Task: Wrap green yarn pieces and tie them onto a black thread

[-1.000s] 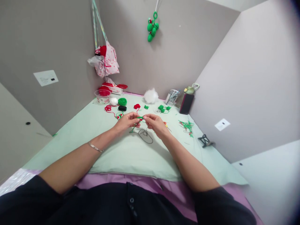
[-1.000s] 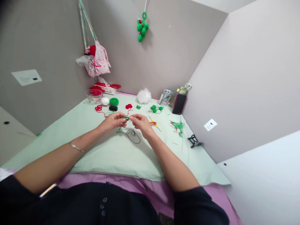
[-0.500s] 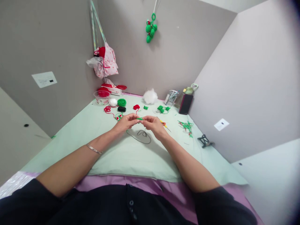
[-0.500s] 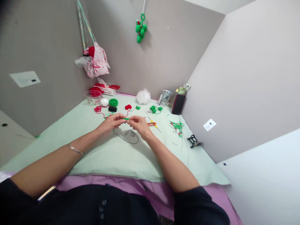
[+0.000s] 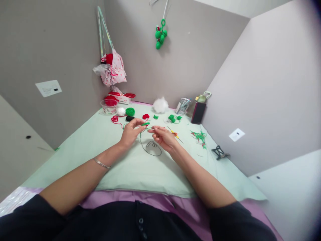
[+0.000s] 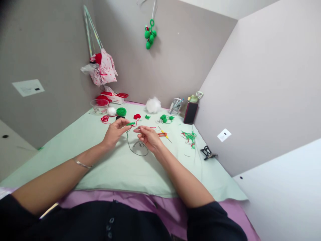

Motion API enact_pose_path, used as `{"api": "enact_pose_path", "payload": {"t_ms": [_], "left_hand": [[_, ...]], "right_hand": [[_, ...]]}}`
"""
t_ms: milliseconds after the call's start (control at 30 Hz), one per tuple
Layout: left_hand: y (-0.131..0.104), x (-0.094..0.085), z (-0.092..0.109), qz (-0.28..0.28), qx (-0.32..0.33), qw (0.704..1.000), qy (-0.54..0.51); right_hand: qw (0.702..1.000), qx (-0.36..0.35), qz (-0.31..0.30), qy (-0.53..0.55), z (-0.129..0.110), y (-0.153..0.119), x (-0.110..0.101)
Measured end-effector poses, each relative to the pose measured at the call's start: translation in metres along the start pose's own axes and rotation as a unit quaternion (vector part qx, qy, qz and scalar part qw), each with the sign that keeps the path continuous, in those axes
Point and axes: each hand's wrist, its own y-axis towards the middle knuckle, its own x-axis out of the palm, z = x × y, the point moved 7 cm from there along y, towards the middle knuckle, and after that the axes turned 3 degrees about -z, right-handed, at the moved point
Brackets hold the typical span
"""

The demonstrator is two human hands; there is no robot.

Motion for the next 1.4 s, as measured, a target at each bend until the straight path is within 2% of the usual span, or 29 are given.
{"api": "enact_pose_path", "payload": {"t_ms": [100,200,267,433,500,533,600,700,767,833,967,1067,1167,1300,1400], "left_hand": [[-0.003,0.002,0.008,0.004,0.027,0.999,0.040],[-0.002,0.001,0.007,0.016,0.010,1.000,0.008],[0.001,-0.003,0.002,0.024,-0.016,0.999,-0.045],[0.011,-0.015,-0.018,0.012,-0.139,0.977,-0.164],[0.014,-0.021,-0.018,0.019,-0.147,0.971,-0.189],[0.015,-0.024,-0.017,0.022,-0.142,0.970,-0.198],[0.017,-0.025,-0.014,0.020,-0.130,0.970,-0.204],[0.015,-0.019,-0.012,-0.009,-0.133,0.974,-0.183],[0.011,-0.013,-0.011,-0.030,-0.145,0.976,-0.159],[0.007,-0.007,-0.011,-0.041,-0.159,0.977,-0.135],[0.002,0.001,-0.009,-0.046,-0.164,0.980,-0.101],[0.001,0.005,-0.008,-0.054,-0.159,0.981,-0.092],[0.000,0.007,-0.009,-0.069,-0.151,0.982,-0.085],[0.000,0.010,-0.010,-0.088,-0.138,0.984,-0.076],[0.000,0.011,-0.010,-0.091,-0.133,0.985,-0.068]], "right_hand": [[0.998,-0.007,-0.055,-0.004,0.006,-0.003,0.018],[0.996,-0.002,-0.089,-0.018,0.008,-0.006,0.027],[0.994,0.011,-0.104,-0.040,0.006,-0.008,0.027],[0.975,0.017,-0.155,-0.160,-0.013,-0.016,0.016],[0.959,0.005,-0.161,-0.235,-0.022,-0.017,0.007],[0.949,-0.005,-0.147,-0.281,-0.027,-0.015,-0.001],[0.923,-0.053,-0.057,-0.378,-0.041,-0.010,-0.023],[0.847,-0.169,0.122,-0.490,-0.069,-0.008,-0.051],[0.810,-0.213,0.169,-0.520,-0.078,-0.010,-0.056],[0.820,-0.215,0.150,-0.508,-0.078,-0.011,-0.051],[0.895,-0.152,0.029,-0.418,-0.061,-0.015,-0.023],[0.913,-0.143,-0.014,-0.382,-0.052,-0.021,-0.003],[0.899,-0.191,0.005,-0.395,-0.049,-0.024,0.007],[0.827,-0.283,0.065,-0.481,-0.051,-0.031,0.014],[0.803,-0.293,0.074,-0.514,-0.049,-0.033,0.018]]}}
